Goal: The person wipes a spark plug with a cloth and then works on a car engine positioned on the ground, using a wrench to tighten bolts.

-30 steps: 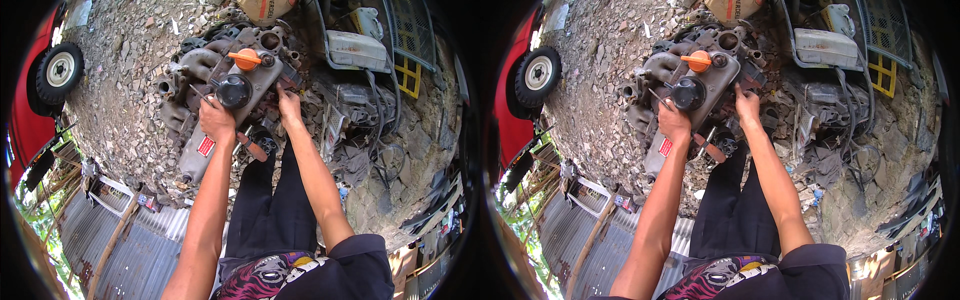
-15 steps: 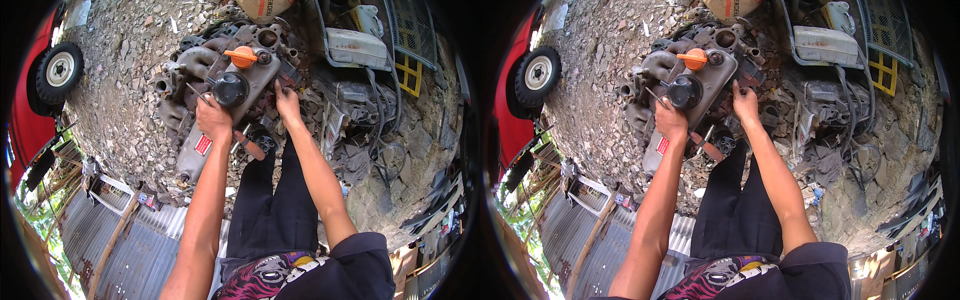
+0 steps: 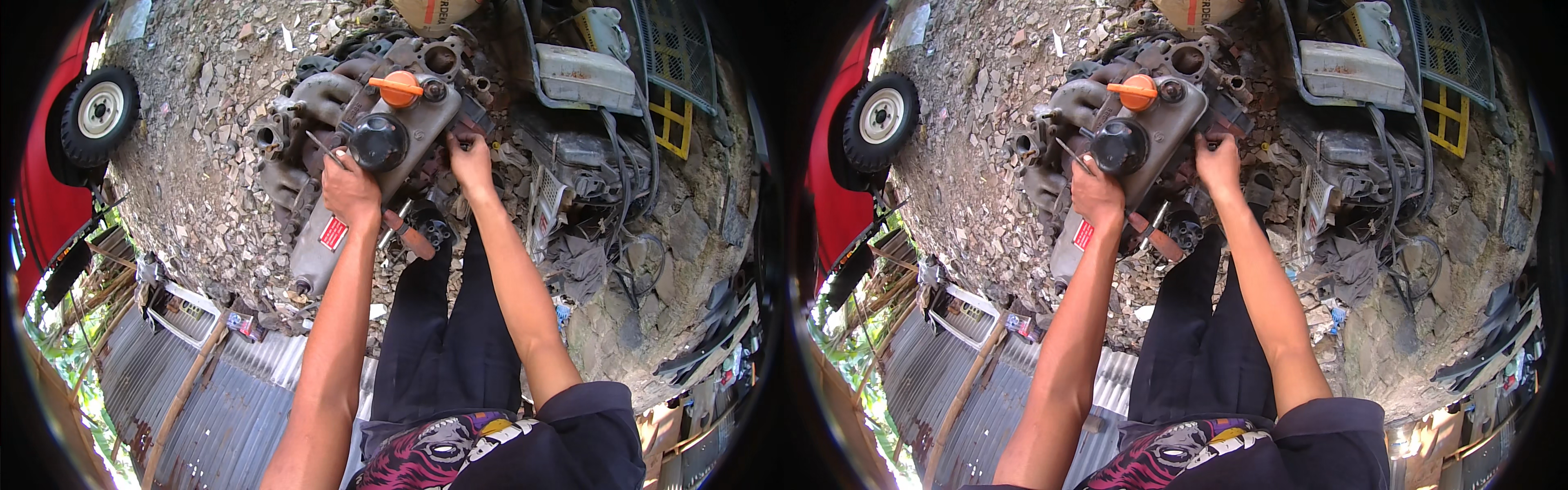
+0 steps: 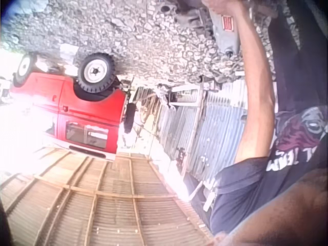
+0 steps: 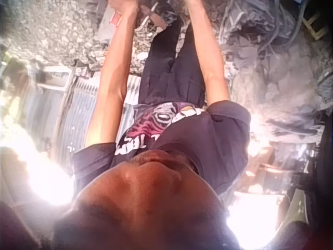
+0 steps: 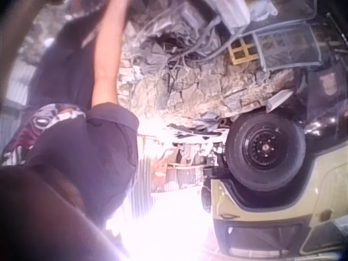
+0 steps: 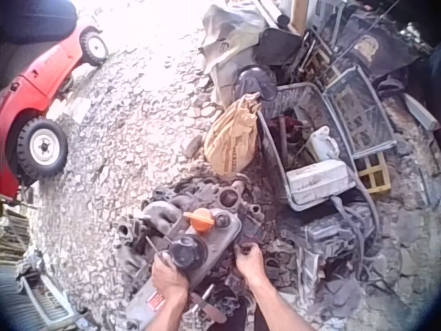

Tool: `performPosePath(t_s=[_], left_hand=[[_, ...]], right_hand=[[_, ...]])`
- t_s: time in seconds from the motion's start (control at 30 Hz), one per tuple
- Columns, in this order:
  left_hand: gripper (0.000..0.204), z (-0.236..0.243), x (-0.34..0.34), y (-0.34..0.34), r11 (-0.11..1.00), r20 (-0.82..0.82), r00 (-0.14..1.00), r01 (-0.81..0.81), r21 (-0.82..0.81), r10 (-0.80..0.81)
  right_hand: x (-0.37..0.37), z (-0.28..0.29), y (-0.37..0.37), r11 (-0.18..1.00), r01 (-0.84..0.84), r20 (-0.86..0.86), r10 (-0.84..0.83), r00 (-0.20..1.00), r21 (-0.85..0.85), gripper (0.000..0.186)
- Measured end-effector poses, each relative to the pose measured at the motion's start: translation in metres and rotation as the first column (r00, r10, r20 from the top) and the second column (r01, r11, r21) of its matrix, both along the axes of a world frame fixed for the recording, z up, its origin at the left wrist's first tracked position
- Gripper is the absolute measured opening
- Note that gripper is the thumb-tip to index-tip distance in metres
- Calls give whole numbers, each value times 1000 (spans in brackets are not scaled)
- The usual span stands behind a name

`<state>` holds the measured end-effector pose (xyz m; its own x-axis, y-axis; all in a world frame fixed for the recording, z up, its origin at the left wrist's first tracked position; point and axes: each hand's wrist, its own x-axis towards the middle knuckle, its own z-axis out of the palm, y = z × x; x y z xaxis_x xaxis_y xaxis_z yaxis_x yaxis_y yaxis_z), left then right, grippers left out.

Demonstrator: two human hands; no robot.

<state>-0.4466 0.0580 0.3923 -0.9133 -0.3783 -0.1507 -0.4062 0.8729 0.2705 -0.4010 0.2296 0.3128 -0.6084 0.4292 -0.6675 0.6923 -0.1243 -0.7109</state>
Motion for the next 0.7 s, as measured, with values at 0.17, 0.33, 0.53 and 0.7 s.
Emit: performPosePath(t_s=[0.17,0.33,0.53,0.7], left_hand=[[33,0,0,1,1000,4,1000,-13,5,13],[33,2,-2,3,1000,-10,1000,0,3,0],[33,3,0,-1,1000,7,1000,-16,0,16],[41,0,-1,0,1000,-16,1000,4,2,-4]], right_hand=[[-5,-10,10,726,345,247,-243,938,-595,44],[-5,-21,5,994,-104,130,108,986,-38,42],[0,12,-10,936,-169,3,176,984,310,35],[-1,-16,-1,981,122,77,-111,991,-151,32]])
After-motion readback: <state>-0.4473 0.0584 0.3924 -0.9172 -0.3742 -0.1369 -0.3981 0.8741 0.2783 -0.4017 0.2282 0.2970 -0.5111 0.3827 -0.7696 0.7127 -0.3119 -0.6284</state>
